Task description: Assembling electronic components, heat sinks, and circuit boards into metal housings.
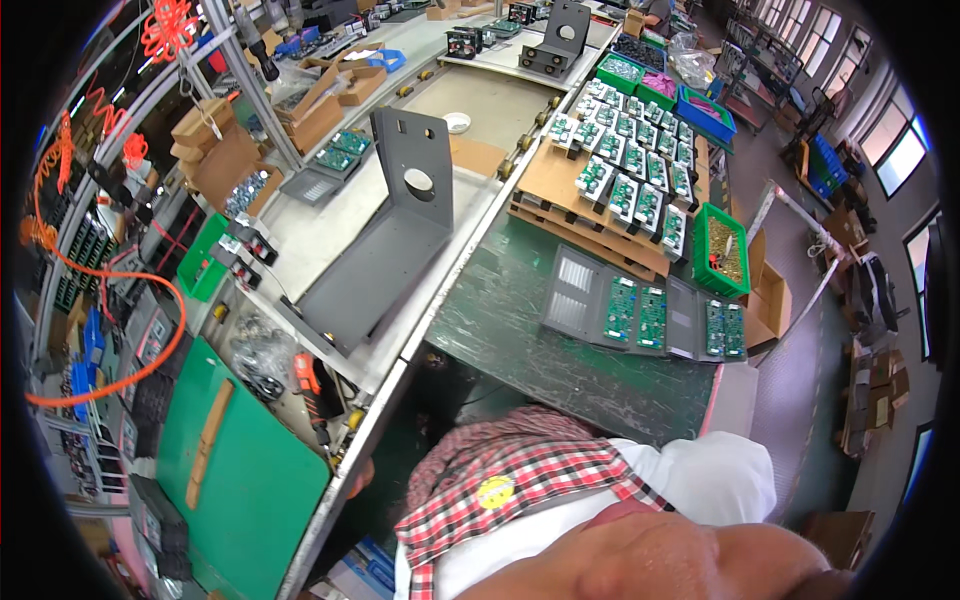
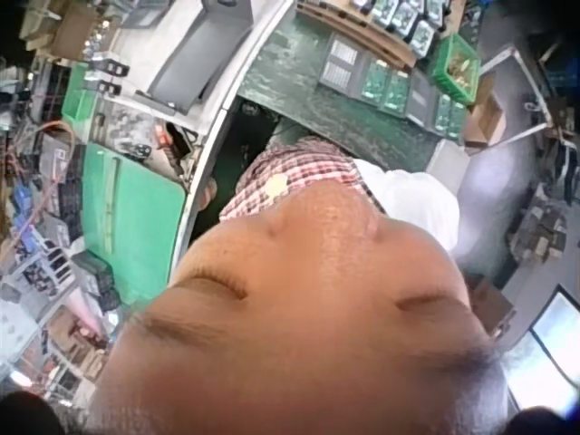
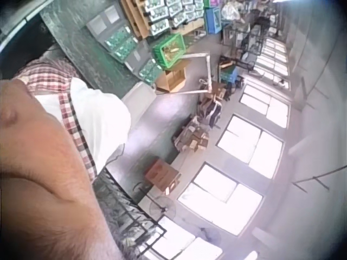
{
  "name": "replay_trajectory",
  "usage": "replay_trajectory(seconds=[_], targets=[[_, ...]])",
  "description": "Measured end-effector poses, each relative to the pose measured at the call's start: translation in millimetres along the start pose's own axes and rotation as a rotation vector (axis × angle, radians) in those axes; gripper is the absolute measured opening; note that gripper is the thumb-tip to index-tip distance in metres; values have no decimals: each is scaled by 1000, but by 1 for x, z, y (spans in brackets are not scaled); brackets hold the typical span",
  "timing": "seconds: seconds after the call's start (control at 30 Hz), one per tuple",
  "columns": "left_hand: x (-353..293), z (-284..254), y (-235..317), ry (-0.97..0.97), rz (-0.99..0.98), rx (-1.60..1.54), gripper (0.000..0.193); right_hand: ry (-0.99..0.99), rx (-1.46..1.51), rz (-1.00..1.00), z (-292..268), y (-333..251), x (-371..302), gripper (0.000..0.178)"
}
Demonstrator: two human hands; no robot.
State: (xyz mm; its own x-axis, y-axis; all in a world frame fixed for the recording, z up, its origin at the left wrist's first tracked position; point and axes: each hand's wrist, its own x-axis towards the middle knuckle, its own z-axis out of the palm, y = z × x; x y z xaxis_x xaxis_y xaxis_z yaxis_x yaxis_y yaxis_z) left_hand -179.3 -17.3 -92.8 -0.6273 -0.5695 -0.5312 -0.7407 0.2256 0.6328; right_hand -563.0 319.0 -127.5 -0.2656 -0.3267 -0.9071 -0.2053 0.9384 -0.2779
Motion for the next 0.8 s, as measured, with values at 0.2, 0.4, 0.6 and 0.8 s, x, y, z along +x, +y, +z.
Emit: replay_trajectory(seconds=[0.2,0.4,0.6,0.8], targets=[[-12,-20,-46,-121,-153,51,25,-33,15,-5,12,-34,6,18],[-12,-57,-97,-383,-161,225,25,-96,55,22,38,-73,0,17],[29,-146,-71,-640,91,591,25,280,-382,-424,-56,-215,-17,22],[130,-220,105,-140,719,54,22,942,-203,-414,-173,-320,-32,33]])
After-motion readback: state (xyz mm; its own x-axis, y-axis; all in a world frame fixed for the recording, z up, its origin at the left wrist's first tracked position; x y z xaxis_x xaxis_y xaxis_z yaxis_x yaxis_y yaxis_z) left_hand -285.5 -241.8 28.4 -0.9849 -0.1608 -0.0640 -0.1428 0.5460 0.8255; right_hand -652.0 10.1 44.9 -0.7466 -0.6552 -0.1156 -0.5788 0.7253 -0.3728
